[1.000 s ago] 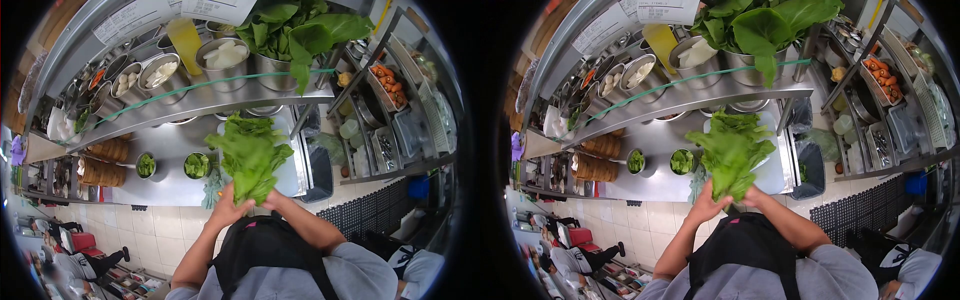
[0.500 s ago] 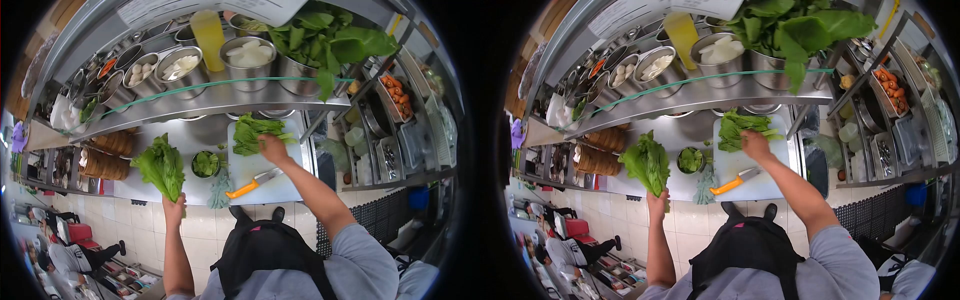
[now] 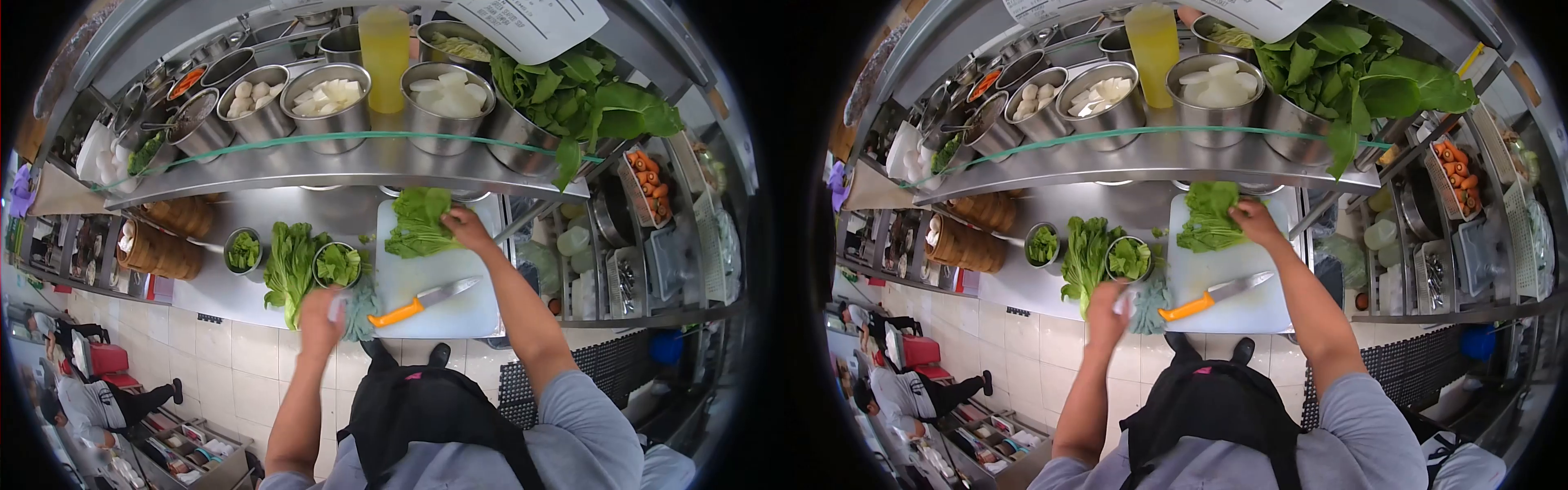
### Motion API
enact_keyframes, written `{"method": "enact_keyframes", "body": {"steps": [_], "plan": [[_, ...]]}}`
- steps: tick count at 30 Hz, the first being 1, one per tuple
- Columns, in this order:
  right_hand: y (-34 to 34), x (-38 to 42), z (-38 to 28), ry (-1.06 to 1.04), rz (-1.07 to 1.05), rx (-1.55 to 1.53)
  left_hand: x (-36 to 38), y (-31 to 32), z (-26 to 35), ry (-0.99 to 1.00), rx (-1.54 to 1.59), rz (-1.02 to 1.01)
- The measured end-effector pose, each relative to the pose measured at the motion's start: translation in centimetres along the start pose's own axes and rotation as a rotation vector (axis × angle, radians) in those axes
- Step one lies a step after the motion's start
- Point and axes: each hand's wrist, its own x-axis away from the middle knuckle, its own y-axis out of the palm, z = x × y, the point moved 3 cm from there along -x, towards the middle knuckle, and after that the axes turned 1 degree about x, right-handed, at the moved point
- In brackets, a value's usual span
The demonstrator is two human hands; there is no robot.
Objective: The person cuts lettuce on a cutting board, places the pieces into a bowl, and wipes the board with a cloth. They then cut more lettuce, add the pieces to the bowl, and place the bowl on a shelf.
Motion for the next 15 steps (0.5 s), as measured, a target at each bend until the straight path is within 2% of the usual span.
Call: {"method": "enact_keyframes", "body": {"steps": [1, 2, 3, 4, 8, 9, 11, 12, 14, 15], "plan": [[-0.8, -0.2, 1.0, 0.02, -0.054, -0.132, 1.0, 2.5, 1.5, 0.051, 0.058, -0.072], [-1.3, 0.3, 0.6, 0.02, -0.059, -0.131, 1.8, 5.0, 2.7, 0.098, 0.04, -0.193], [-2.1, 0.8, -0.1, 0.126, -0.037, -0.237, 2.3, 7.3, 3.8, 0.148, 0.021, -0.314], [-2.7, 1.3, -0.4, 0.231, -0.012, -0.343, 2.6, 9.3, 4.8, 0.146, -0.024, -0.33], [-4.3, 1.9, 2.0, 0.236, -0.031, -0.345, 3.4, 15.4, 5.1, 0.069, -0.181, -0.398], [-4.2, 1.6, 1.7, 0.231, -0.043, -0.351, 3.2, 15.6, 5.2, 0.059, -0.19, -0.395], [-4.5, 1.4, 1.7, 0.293, 0.012, -0.606, 3.0, 16.5, 5.0, 0.047, -0.289, -0.561], [-4.4, 1.2, 0.7, 0.294, 0.007, -0.609, 2.7, 15.8, 5.9, 0.042, -0.292, -0.562], [-4.2, 0.7, -1.1, 0.394, 0.079, -0.558, 2.1, 13.5, 8.2, -0.243, -0.095, -0.71], [-3.3, -0.3, 2.5, 0.363, -0.035, -0.626, 2.4, 13.1, 8.5, -0.236, -0.094, -0.714]]}}
